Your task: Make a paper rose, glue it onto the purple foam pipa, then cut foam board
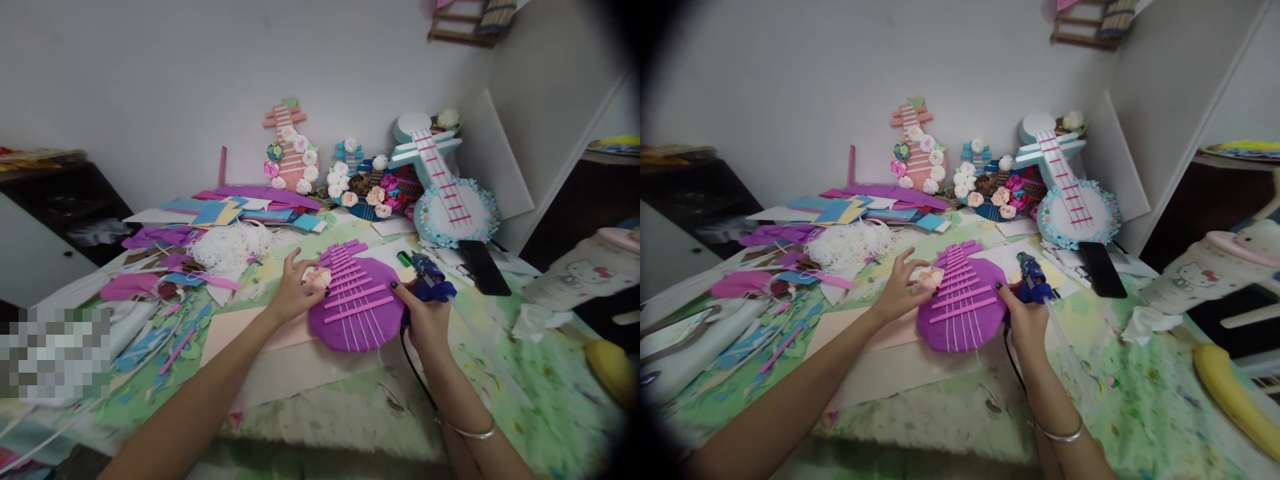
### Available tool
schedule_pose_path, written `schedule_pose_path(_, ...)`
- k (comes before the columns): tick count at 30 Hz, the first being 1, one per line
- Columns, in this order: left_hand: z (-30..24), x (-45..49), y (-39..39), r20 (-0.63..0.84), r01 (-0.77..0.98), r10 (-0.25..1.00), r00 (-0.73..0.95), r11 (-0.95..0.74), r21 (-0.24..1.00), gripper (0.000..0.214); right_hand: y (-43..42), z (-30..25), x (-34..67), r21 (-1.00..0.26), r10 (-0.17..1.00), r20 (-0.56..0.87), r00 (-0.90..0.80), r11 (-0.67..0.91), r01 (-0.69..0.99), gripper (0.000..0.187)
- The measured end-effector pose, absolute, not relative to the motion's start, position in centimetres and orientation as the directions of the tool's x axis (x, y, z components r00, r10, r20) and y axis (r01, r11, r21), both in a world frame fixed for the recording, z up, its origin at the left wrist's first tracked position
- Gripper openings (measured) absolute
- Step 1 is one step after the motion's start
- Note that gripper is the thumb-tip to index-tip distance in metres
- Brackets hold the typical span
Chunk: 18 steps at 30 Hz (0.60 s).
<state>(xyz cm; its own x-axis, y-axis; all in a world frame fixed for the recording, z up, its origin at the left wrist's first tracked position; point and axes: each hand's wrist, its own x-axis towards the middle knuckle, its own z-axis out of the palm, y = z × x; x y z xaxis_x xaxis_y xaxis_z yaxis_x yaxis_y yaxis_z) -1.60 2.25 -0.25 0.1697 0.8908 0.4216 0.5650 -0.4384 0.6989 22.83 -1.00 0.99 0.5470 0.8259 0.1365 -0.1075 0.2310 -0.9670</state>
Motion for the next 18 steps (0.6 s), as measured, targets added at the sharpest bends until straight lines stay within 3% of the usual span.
schedule_pose_path(6,-1.3,-1.7,2.8,0.454,0.634,0.867,0.204,-0.471,0.613,0.027,-0.9,0.2,23.3,-0.986,0.857,0.143,0.495,0.084,0.141,0.034)
schedule_pose_path(11,-1.7,-2.2,3.4,0.525,0.588,0.828,0.199,-0.529,0.612,0.016,-0.9,0.2,23.6,-0.909,0.878,0.141,0.457,-0.067,0.41,0.04)
schedule_pose_path(18,-1.8,-2.1,3.4,0.51,0.521,0.841,0.183,-0.522,0.675,0.015,-2.8,-0.1,23.4,-0.853,0.928,0.142,0.346,-0.063,0.518,0.046)
